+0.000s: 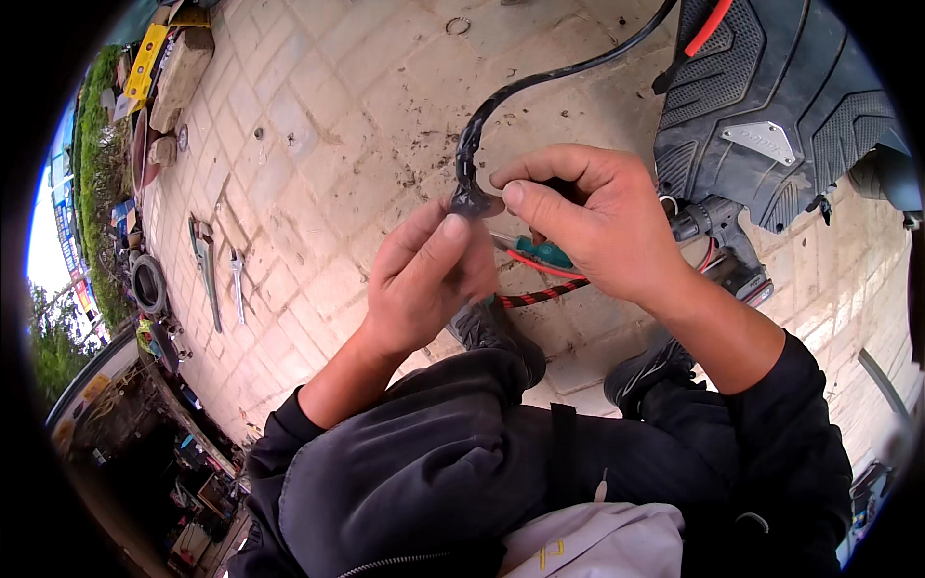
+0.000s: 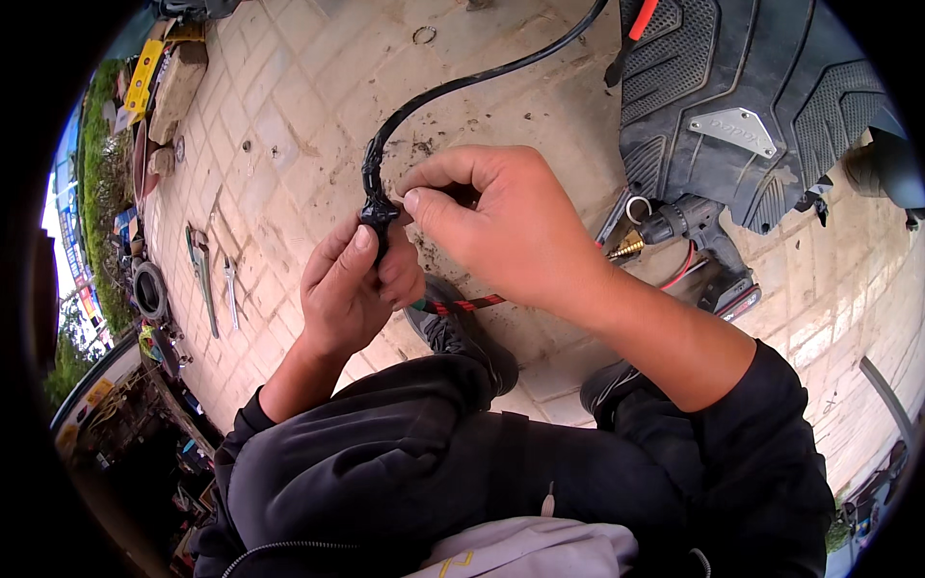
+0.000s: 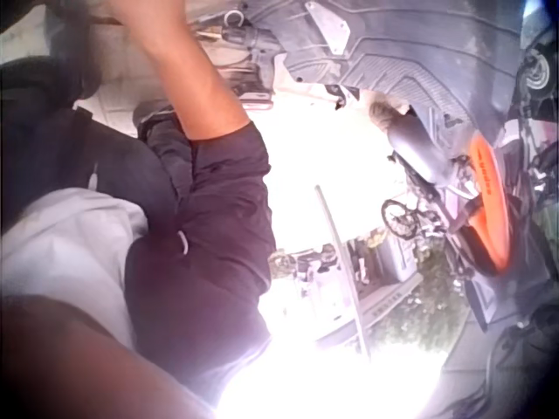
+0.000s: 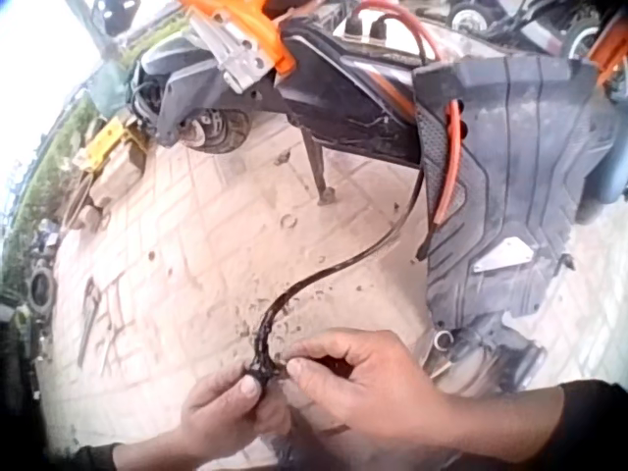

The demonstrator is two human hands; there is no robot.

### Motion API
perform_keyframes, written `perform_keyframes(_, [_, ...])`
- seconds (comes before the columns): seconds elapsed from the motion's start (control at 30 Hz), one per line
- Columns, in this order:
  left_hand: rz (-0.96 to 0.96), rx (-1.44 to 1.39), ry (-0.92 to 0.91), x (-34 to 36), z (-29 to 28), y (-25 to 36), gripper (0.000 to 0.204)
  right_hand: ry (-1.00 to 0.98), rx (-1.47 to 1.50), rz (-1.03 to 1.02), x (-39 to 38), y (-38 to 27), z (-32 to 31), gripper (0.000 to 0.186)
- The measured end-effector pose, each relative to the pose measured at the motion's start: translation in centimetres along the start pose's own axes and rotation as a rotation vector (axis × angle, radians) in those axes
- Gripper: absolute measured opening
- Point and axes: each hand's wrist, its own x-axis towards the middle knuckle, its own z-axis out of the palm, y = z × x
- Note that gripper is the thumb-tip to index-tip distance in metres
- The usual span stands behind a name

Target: The person repairs a scooter by stripping and twisting wires, securing them with electrical tape, and using a power drill to make holes in a plastic floorboard. The person then places the floorboard back onto the scooter.

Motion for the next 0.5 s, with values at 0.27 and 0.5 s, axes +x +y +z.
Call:
perform_keyframes(0.27, [0.064, 0.356, 0.021, 0.3, -0.3, -0.7, 0.028, 0.014, -0.125, 0.009, 0.7, 0.0, 0.5, 0.022])
perform_keyframes(0.5, [-0.065, 0.087, -0.017, 0.4, 0.0, -0.4, 0.035, -0.026, -0.083, -0.055, 1.5, 1.4, -0.3, 0.021])
